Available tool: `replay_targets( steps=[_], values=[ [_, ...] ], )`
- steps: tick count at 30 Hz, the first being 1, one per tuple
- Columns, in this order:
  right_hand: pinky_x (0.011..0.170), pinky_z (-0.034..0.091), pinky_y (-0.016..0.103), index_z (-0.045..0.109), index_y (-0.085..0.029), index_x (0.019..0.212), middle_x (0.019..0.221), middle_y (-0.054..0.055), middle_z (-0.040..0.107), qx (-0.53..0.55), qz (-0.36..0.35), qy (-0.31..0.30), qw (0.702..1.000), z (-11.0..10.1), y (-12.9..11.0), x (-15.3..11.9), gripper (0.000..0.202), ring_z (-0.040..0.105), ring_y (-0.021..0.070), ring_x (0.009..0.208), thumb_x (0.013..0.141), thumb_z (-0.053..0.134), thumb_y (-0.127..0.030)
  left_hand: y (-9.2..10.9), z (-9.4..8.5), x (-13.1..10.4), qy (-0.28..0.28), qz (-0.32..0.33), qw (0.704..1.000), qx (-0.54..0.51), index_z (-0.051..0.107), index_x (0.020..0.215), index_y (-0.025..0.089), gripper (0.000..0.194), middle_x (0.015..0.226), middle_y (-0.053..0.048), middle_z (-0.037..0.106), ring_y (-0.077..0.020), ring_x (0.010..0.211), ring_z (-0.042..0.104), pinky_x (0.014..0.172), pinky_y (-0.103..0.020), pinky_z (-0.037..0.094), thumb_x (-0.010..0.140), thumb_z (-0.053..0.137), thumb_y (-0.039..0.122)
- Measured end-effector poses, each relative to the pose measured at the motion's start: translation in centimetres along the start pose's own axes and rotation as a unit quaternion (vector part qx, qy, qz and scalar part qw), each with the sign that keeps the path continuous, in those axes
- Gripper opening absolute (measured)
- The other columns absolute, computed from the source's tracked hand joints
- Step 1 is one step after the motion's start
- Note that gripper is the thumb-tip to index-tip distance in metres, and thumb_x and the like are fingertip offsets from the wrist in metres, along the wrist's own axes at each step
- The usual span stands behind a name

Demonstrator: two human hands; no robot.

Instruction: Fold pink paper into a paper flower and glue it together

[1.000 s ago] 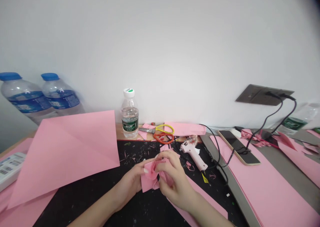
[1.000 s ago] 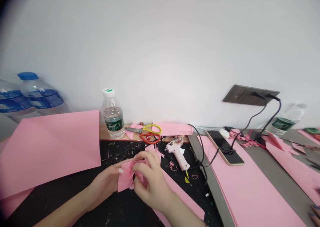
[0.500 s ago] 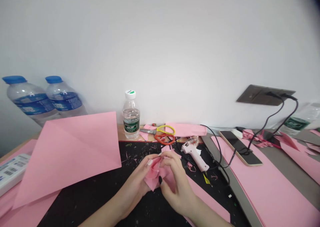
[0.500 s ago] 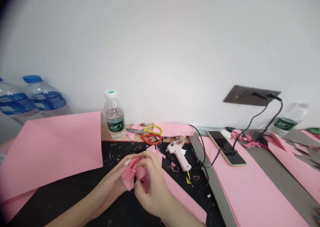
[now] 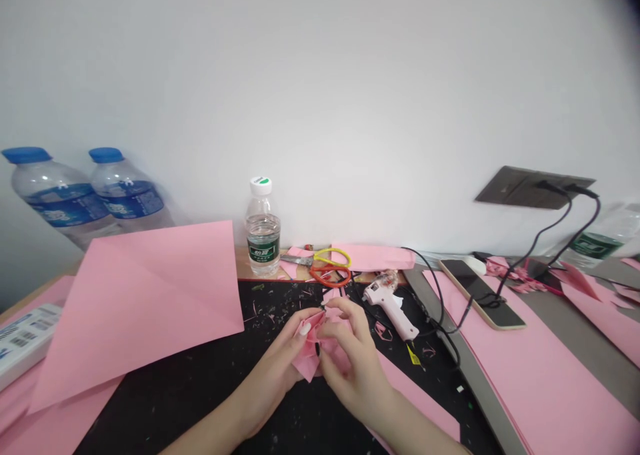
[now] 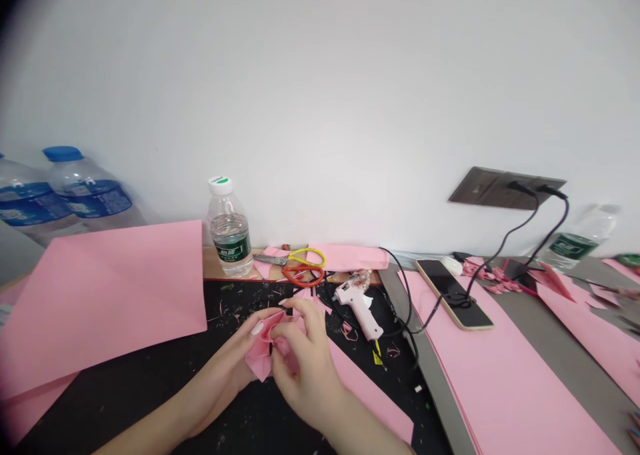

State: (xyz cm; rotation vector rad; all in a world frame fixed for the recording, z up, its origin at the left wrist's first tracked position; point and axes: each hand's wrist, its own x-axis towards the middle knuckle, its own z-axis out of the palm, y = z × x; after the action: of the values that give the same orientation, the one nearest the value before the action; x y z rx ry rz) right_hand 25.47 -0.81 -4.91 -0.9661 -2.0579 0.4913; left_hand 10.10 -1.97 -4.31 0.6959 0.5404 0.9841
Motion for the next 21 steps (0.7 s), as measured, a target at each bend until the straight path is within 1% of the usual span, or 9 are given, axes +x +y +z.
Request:
replay_targets(
  steps=[4, 6, 7, 9, 11, 14, 17, 21],
  values=[
    [0.097, 0.032, 0.039, 0.054, -0.021, 0.092, 0.122, 0.007, 0.035, -0.015, -0.020, 0.001, 1.000, 0.0, 0.2, 0.0, 0.024, 0.037, 0.0231, 0.116, 0.077, 0.048, -0.004, 0.0, -0.5, 0.1, 0.026, 0.012, 0.999, 0.026, 0.054, 0.114, 0.028, 0.027, 0.125, -0.002, 0.053, -0.0214, 0.119, 0.044, 0.094, -0.033, 0.038, 0.092, 0.042, 0.037],
    [0.097, 0.032, 0.040, 0.055, -0.021, 0.093, 0.122, 0.008, 0.035, -0.023, -0.039, 0.000, 0.999, -0.1, 0.2, 0.1, 0.023, 0.037, 0.0234, 0.116, 0.078, 0.048, -0.005, -0.1, -0.8, 0.2, 0.034, 0.019, 0.998, 0.054, 0.055, 0.112, 0.026, 0.027, 0.119, -0.003, 0.056, -0.0211, 0.113, 0.048, 0.090, -0.032, 0.041, 0.091, 0.043, 0.038],
    [0.098, 0.032, 0.041, 0.055, -0.020, 0.093, 0.122, 0.008, 0.036, -0.027, -0.052, -0.005, 0.998, -0.2, 0.1, 0.2, 0.022, 0.037, 0.0236, 0.115, 0.079, 0.048, -0.005, -0.2, -0.9, 0.3, 0.038, 0.018, 0.996, 0.076, 0.056, 0.110, 0.025, 0.027, 0.115, -0.004, 0.057, -0.0207, 0.106, 0.052, 0.085, -0.032, 0.045, 0.090, 0.043, 0.039],
    [0.098, 0.032, 0.041, 0.055, -0.020, 0.094, 0.121, 0.009, 0.037, -0.031, -0.080, -0.026, 0.996, -0.5, -0.1, 0.4, 0.022, 0.038, 0.0238, 0.115, 0.080, 0.048, -0.005, -0.3, -1.2, 0.4, 0.045, 0.013, 0.990, 0.132, 0.056, 0.109, 0.022, 0.030, 0.106, -0.006, 0.060, -0.0177, 0.084, 0.058, 0.070, -0.029, 0.050, 0.091, 0.042, 0.040],
    [0.098, 0.033, 0.041, 0.055, -0.019, 0.094, 0.121, 0.009, 0.039, -0.034, -0.105, -0.048, 0.993, -0.8, -0.4, 0.6, 0.022, 0.038, 0.0235, 0.114, 0.080, 0.047, -0.005, -0.3, -1.3, 0.4, 0.047, 0.015, 0.982, 0.185, 0.056, 0.108, 0.019, 0.033, 0.095, -0.006, 0.060, -0.0142, 0.066, 0.056, 0.054, -0.026, 0.049, 0.090, 0.040, 0.042],
    [0.097, 0.034, 0.040, 0.055, -0.019, 0.094, 0.120, 0.008, 0.041, -0.040, -0.126, -0.070, 0.989, -1.1, -0.7, 0.9, 0.022, 0.040, 0.0225, 0.113, 0.081, 0.046, -0.004, -0.3, -1.4, 0.4, 0.048, 0.029, 0.968, 0.246, 0.058, 0.105, 0.016, 0.037, 0.084, -0.004, 0.057, -0.0125, 0.058, 0.052, 0.041, -0.021, 0.043, 0.089, 0.040, 0.044],
    [0.097, 0.035, 0.039, 0.056, -0.020, 0.094, 0.119, 0.008, 0.042, -0.039, -0.128, -0.077, 0.988, -1.0, -0.7, 0.9, 0.022, 0.041, 0.0220, 0.112, 0.082, 0.047, -0.004, -0.2, -1.5, 0.4, 0.044, 0.027, 0.958, 0.283, 0.059, 0.102, 0.016, 0.037, 0.076, -0.001, 0.053, -0.0098, 0.052, 0.046, 0.039, -0.019, 0.039, 0.089, 0.041, 0.045],
    [0.097, 0.035, 0.039, 0.057, -0.020, 0.096, 0.121, 0.008, 0.041, -0.015, -0.096, -0.056, 0.994, -0.7, 0.0, 0.6, 0.023, 0.040, 0.0219, 0.114, 0.080, 0.049, -0.004, -0.1, -1.7, 0.5, 0.027, 0.003, 0.961, 0.277, 0.056, 0.105, 0.018, 0.033, 0.075, 0.001, 0.053, -0.0071, 0.048, 0.043, 0.044, -0.020, 0.038, 0.084, 0.051, 0.044]
  ],
)
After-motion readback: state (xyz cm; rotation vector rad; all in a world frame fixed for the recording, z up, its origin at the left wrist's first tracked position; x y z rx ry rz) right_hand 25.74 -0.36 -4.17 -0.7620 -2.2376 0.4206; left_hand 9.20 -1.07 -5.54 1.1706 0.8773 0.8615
